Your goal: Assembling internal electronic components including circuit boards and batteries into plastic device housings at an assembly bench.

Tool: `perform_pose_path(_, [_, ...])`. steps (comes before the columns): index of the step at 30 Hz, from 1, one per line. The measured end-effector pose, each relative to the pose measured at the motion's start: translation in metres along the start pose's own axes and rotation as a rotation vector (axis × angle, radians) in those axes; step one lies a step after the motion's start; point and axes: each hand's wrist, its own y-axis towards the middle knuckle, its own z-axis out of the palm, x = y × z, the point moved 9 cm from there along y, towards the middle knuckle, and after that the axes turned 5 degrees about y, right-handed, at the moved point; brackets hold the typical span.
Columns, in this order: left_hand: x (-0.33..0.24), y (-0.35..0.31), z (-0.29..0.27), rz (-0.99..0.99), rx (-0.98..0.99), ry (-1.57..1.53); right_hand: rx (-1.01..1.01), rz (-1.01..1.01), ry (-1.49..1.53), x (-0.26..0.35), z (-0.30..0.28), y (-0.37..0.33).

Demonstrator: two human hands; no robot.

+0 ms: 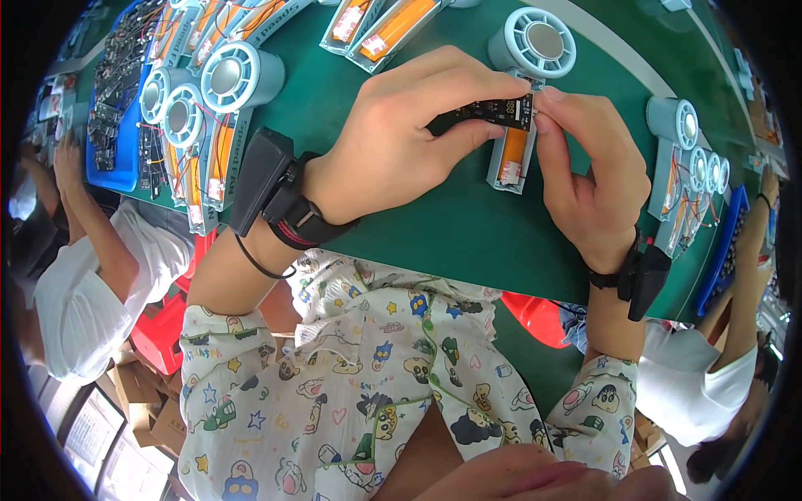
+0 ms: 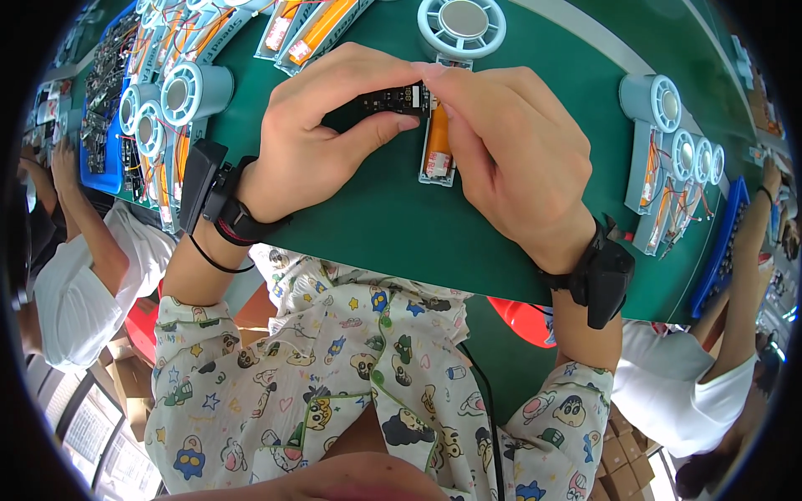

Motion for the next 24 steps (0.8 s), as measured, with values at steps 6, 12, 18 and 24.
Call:
perform_pose_path(6, [0.003, -0.001, 0.0, 0.01, 0.002, -0.018, 0.015, -0.019, -0.005, -0.001, 0.002, -0.003])
perform_pose_path(12, [0.006, -0.001, 0.001, -0.034, 0.019, -0.041, 0.037, 0.014, -0.003, -0.002, 0.002, -0.003])
perform_pose_path(18, [-0.004, -0.003, -0.001, 0.069, -0.021, 0.196, -0.024, 0.324, 0.117, -0.007, 0.004, -0.006])
perform_pose_path(24, [-0.019, -0.008, 0.002, 0.267, -0.095, 0.472, -0.091, 0.523, 0.245, -0.022, 0.007, -0.023])
